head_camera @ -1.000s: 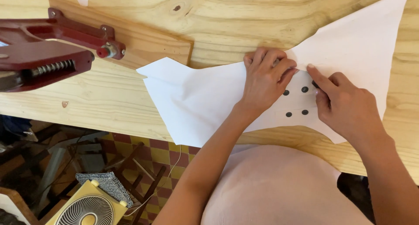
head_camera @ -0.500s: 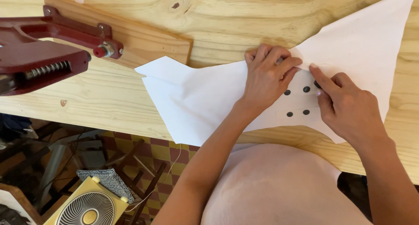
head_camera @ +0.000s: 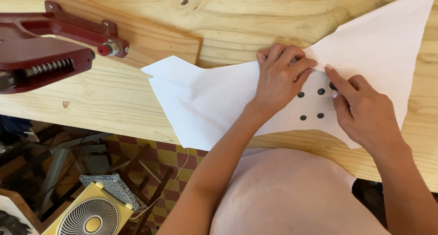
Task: The person uses a manual press to attach snap fasteners to a piece of patterned fabric. They position the fabric under the press, insert the snaps, and operate the lever to secure them. The person also uses a screwdriver to mark or adjust the fabric before pressing.
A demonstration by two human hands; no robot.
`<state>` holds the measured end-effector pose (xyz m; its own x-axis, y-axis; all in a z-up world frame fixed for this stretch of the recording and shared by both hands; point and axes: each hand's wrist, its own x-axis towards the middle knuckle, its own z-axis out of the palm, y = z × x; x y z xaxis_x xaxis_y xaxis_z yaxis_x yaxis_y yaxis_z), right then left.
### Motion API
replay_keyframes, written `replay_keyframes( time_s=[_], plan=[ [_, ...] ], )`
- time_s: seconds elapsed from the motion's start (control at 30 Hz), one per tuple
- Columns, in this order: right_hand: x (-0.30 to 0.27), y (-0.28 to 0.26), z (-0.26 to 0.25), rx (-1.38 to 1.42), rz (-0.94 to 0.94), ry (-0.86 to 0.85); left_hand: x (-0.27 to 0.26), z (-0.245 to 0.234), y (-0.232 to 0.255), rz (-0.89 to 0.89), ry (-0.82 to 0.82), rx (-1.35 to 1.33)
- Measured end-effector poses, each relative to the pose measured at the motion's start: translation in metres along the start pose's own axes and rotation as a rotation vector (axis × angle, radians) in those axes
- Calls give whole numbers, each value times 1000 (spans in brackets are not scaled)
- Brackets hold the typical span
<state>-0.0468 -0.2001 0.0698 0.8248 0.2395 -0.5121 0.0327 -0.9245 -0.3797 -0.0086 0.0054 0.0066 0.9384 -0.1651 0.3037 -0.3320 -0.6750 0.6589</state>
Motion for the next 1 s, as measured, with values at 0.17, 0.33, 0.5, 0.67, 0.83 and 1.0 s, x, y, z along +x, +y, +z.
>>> replay_keyframes(
  time_s=[0.17,0.33,0.5,0.67,0.83,1.0],
  plan=[
    [-1,-1,0,1,-34,25,-2,1,-2,1,-11,13],
    [-1,-2,-1,5,-29,11,-2,3,-3,11,12,16],
    [-1,-2,-1,8,-17,-10,-2,3,-3,13,5,20],
    [-3,2,3,47,-37,16,-2,3,-3,8,12,2],
    [-3,1,4,105,-24,18,0,2,-2,23,29,-8],
    [-5,-7,4,222,-4,16,1,1,-2,35,54,1]
  ],
)
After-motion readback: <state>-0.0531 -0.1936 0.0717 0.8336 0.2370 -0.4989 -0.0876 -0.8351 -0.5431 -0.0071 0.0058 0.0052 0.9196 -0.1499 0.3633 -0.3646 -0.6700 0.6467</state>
